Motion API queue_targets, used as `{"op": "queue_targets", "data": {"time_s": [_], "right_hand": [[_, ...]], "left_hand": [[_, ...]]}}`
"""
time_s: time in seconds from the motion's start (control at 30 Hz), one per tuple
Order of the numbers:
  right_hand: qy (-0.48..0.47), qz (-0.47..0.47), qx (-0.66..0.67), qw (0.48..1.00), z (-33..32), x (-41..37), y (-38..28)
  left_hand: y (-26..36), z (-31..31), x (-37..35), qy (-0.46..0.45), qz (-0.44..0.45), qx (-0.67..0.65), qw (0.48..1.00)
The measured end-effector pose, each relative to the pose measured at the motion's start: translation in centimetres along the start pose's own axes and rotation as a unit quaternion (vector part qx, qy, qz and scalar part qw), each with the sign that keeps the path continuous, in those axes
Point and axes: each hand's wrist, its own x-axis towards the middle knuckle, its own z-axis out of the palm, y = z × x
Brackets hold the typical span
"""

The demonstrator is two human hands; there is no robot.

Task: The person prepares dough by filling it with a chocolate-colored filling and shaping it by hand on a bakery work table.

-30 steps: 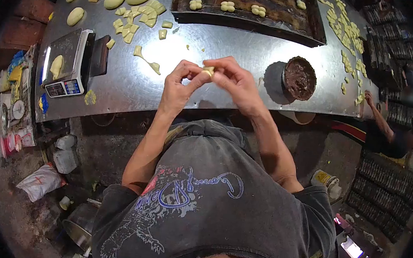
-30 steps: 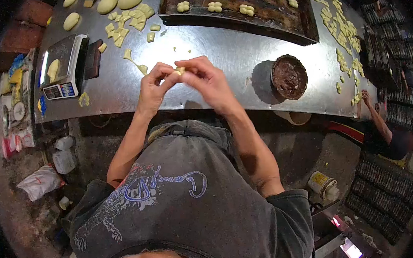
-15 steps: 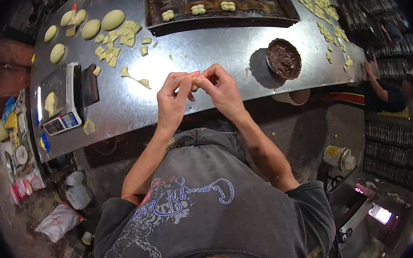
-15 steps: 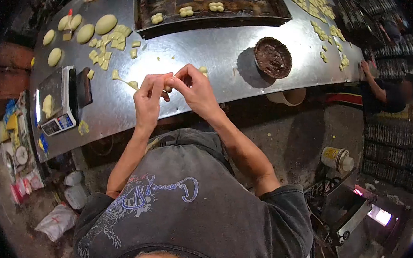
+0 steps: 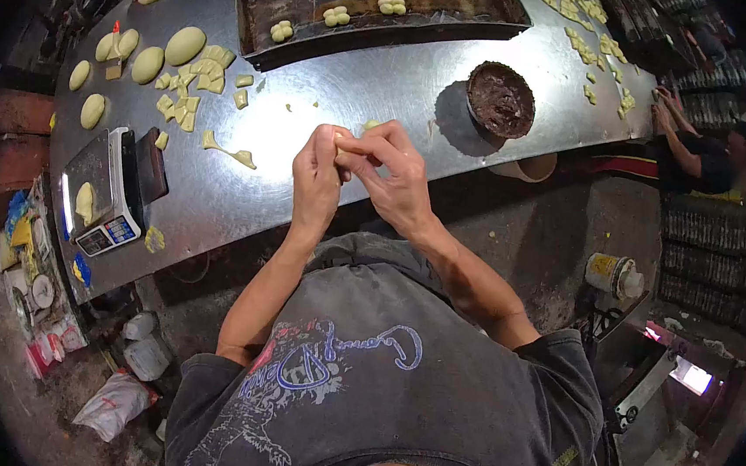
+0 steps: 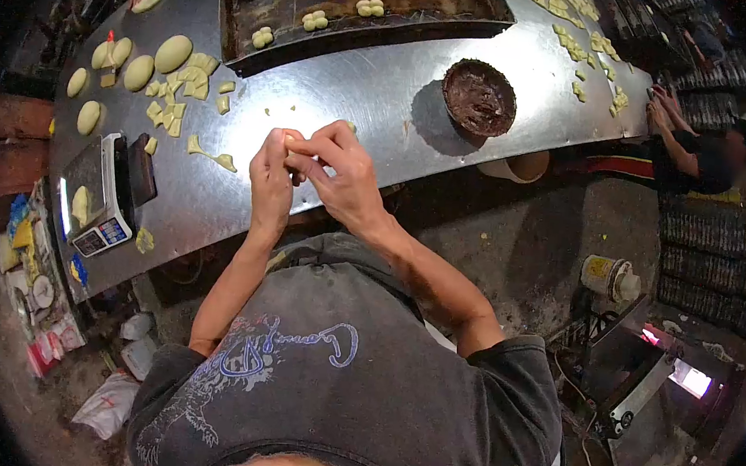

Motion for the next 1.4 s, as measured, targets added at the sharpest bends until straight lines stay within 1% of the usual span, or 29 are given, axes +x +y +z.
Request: {"op": "queue_targets", "data": {"time_s": [0.07, 0.1, 0.13, 0.2, 0.23, 0.27, 0.3, 0.37, 0.4, 0.43, 0.47, 0.53, 0.57, 0.6, 0.63, 0.7, 0.8, 0.83, 0.9, 0.93, 0.97, 1.0, 1.03, 1.1, 1.13, 1.23, 1.27, 1.37, 1.4], "right_hand": [[0.009, -0.039, -0.098, 0.994, -1.2, 0.6, 0.7], [0.007, -0.032, -0.112, 0.993, -1.7, 1.3, 1.3], [0.006, -0.023, -0.126, 0.992, -2.1, 1.9, 2.0], [-0.012, 0.099, -0.007, 0.995, -2.5, 2.5, 2.8], [-0.038, 0.198, 0.087, 0.976, -2.9, 2.9, 3.4], [-0.063, 0.295, 0.178, 0.937, -3.3, 3.4, 4.5], [-0.087, 0.386, 0.266, 0.879, -3.6, 3.6, 5.5], [-0.083, 0.268, 0.100, 0.955, -3.5, 2.4, 8.1], [-0.088, 0.090, -0.063, 0.990, -3.6, 1.4, 9.6], [-0.088, -0.096, -0.220, 0.967, -3.6, 1.6, 9.4], [-0.089, -0.076, -0.165, 0.979, -4.0, 1.1, 8.5], [-0.191, 0.075, -0.052, 0.977, -4.9, 0.1, 8.9], [-0.240, 0.150, 0.005, 0.959, -5.4, -0.4, 9.5], [-0.246, 0.189, 0.032, 0.950, -5.5, -0.6, 11.3], [-0.219, 0.210, 0.028, 0.952, -5.3, -0.7, 13.4], [-0.163, 0.206, -0.071, 0.962, -4.9, -0.3, 17.7], [-0.127, 0.212, -0.161, 0.955, -3.7, -0.1, 23.8], [-0.158, 0.206, -0.173, 0.950, -3.3, -0.1, 24.1], [-0.218, 0.189, -0.195, 0.937, -2.6, 0.1, 24.3], [-0.225, 0.196, -0.208, 0.931, -2.4, 0.4, 23.9], [-0.230, 0.203, -0.224, 0.925, -2.5, 0.7, 23.6], [-0.233, 0.211, -0.243, 0.918, -2.7, 0.9, 23.2], [-0.205, 0.191, -0.237, 0.930, -2.8, 1.0, 23.0], [-0.148, 0.155, -0.226, 0.950, -2.9, 0.8, 22.3], [-0.143, 0.218, -0.159, 0.952, -2.9, 0.9, 21.3], [-0.143, 0.229, -0.123, 0.955, -2.1, -0.2, 19.9], [-0.147, 0.245, -0.115, 0.951, -1.7, -0.8, 19.4], [-0.156, 0.274, -0.080, 0.946, 0.3, -2.5, 18.0], [-0.159, 0.273, -0.062, 0.947, 1.1, -3.1, 17.5]], "left_hand": [[0.0, 0.9, 0.1, -0.015, -0.028, 0.012, 0.999], [0.1, 1.4, 0.3, -0.023, -0.040, 0.018, 0.999], [0.2, 2.3, 0.4, -0.012, -0.022, 0.040, 0.999], [-0.1, 2.9, 0.9, -0.038, -0.016, 0.040, 0.998], [-0.4, 3.1, 1.1, -0.050, -0.013, 0.040, 0.998], [-1.0, 3.1, 1.4, -0.055, -0.041, 0.037, 0.997], [-2.2, 3.0, 1.8, -0.058, -0.069, 0.033, 0.995], [-4.1, 2.8, 1.9, -0.063, -0.130, 0.016, 0.989], [-4.8, 2.7, 1.9, -0.065, -0.164, 0.003, 0.984], [-5.8, 2.4, 2.0, -0.067, -0.195, -0.011, 0.978], [-7.5, 1.7, 1.8, -0.094, -0.220, -0.044, 0.970], [-6.4, 2.2, 0.8, -0.068, -0.270, -0.034, 0.960], [-5.9, 2.4, 0.4, -0.056, -0.294, -0.029, 0.954], [-6.2, 1.7, 0.2, -0.090, -0.327, -0.037, 0.940], [-6.9, 1.5, -0.2, -0.068, -0.329, -0.004, 0.942], [-8.9, 0.9, -1.2, -0.025, -0.329, 0.063, 0.942], [-11.3, -1.8, -1.9, 0.001, -0.327, 0.028, 0.945], [-11.6, -3.0, -2.0, 0.009, -0.322, 0.016, 0.947], [-12.0, -5.1, -1.9, 0.042, -0.281, 0.077, 0.956], [-12.3, -6.4, -1.6, 0.057, -0.260, 0.107, 0.958], [-13.9, -8.5, -1.3, 0.093, -0.203, 0.200, 0.954], [-16.7, -11.3, -0.9, 0.124, -0.144, 0.290, 0.938], [-18.7, -13.7, -0.3, 0.153, -0.085, 0.376, 0.910], [-20.1, -17.0, 1.2, 0.207, -0.008, 0.532, 0.821], [-20.1, -18.2, 1.9, 0.228, 0.031, 0.603, 0.764], [-20.1, -20.6, 4.1, 0.145, -0.054, 0.540, 0.828], [-20.3, -20.6, 4.5, 0.173, 0.011, 0.589, 0.789], [-20.5, -23.0, 6.8, 0.155, -0.057, 0.505, 0.847], [-20.0, -22.9, 7.1, 0.163, -0.063, 0.515, 0.839]]}}
